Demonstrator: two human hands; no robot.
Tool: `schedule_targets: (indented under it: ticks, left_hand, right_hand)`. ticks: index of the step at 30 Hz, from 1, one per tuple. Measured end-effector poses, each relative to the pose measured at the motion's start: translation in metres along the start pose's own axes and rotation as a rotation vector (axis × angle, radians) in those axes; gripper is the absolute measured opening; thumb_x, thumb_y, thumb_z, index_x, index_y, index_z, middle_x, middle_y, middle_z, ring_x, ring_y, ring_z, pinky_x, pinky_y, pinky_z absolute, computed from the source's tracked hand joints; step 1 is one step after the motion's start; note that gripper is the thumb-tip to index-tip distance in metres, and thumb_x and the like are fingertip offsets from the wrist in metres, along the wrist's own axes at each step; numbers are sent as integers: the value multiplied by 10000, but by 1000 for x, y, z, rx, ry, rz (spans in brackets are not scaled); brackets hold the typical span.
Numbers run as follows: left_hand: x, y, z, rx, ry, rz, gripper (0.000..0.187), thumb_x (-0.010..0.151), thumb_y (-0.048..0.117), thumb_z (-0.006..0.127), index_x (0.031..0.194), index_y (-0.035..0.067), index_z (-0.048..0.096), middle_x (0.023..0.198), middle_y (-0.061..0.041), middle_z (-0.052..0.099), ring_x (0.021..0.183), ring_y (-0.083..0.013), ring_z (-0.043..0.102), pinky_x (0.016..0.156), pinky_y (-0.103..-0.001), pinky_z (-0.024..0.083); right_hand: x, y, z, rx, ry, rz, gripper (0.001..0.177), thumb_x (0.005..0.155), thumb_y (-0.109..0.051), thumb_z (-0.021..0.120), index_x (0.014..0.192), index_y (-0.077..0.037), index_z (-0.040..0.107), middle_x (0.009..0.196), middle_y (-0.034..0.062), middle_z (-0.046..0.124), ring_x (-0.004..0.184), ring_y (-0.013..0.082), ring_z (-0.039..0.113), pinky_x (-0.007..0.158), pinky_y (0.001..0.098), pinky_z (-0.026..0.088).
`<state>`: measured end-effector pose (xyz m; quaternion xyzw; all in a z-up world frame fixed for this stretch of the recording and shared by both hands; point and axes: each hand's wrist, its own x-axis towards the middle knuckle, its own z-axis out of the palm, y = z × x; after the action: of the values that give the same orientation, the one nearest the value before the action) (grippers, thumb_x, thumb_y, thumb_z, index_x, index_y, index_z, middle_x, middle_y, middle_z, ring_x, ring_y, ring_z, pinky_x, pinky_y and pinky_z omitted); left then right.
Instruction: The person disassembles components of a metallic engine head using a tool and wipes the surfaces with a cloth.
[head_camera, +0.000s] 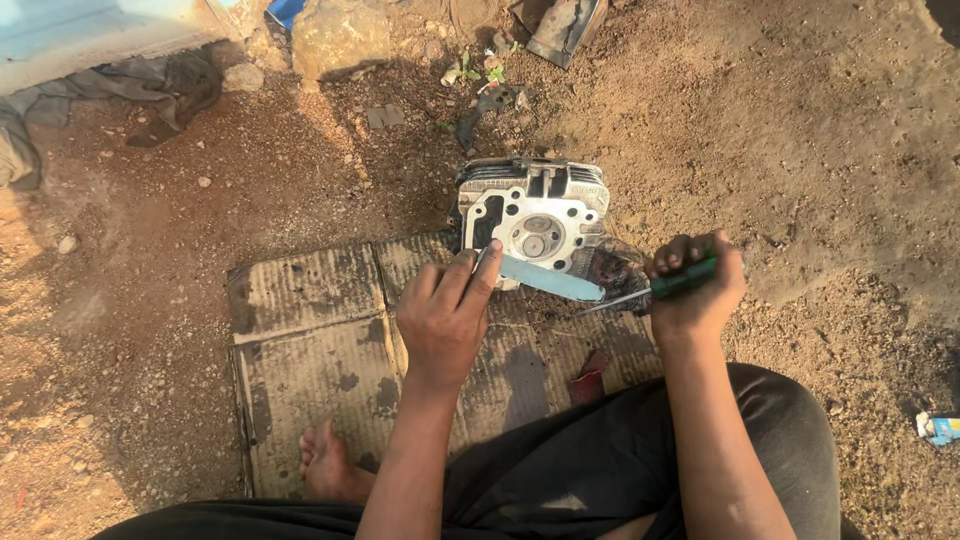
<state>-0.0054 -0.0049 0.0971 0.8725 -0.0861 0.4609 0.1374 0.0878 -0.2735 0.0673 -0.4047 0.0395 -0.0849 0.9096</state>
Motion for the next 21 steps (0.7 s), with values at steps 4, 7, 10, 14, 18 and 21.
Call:
schedule_targets:
  ticks: [4, 7, 10, 14, 18, 21]
  left_hand:
    - [4, 3, -4, -8, -20, 12, 478, 890, 48, 766, 1334, 214, 708, 1119, -22, 712, 852, -194, 604, 699, -352, 509]
    - [6, 4, -6, -28, -38, 7, 474, 876, 36, 765, 1317, 200, 718, 1109, -22, 711, 868, -202, 617, 718, -363, 519]
    - [8, -2, -7, -99, -69, -37, 447, 866, 38, 773, 1287, 182, 721, 1085, -30, 706, 883, -217, 637, 731, -374, 532]
    - [7, -10, -11, -126, -94, -89, 444, 851, 16, 764, 1271, 146, 705, 1085, -55, 698, 936, -240, 677, 763, -389, 552]
    - [12, -13, -16, -48, -75, -13, 446, 846, 4, 759, 1270, 133, 714, 1064, -71, 694, 900, -235, 666, 725, -388, 543]
    - [14, -7, -17, 50, -52, 94, 405, 872, 31, 755, 1266, 122, 734, 988, -53, 673, 836, -211, 637, 669, -377, 511]
  right_hand:
    - [0, 7, 2, 4, -157, -9, 367, 1036, -425, 577, 843, -133, 468, 795, 55, 476, 791, 210, 470, 759, 385, 394]
    - [-2, 4, -3, -272, -396, -38, 458, 1064, -534, 525, 911, -104, 553, 903, 103, 587, 856, 219, 524, 817, 394, 407]
    - [-7, 8, -1, -761, -668, 177, 560, 985, -628, 513, 1084, -92, 643, 1067, 132, 691, 1050, 234, 606, 977, 425, 422]
    - [-20, 26, 18, -1546, -740, 525, 768, 760, -687, 687, 1269, -113, 645, 1151, 121, 735, 1161, 278, 653, 1059, 457, 482]
    - [-15, 10, 19, -1574, -726, 210, 880, 664, -638, 795, 1296, -46, 637, 1138, 156, 750, 1089, 309, 711, 990, 456, 544]
    - [-19, 3, 17, -1548, -759, -252, 968, 708, -532, 882, 1428, -1, 512, 1258, 217, 660, 1163, 360, 635, 990, 460, 482]
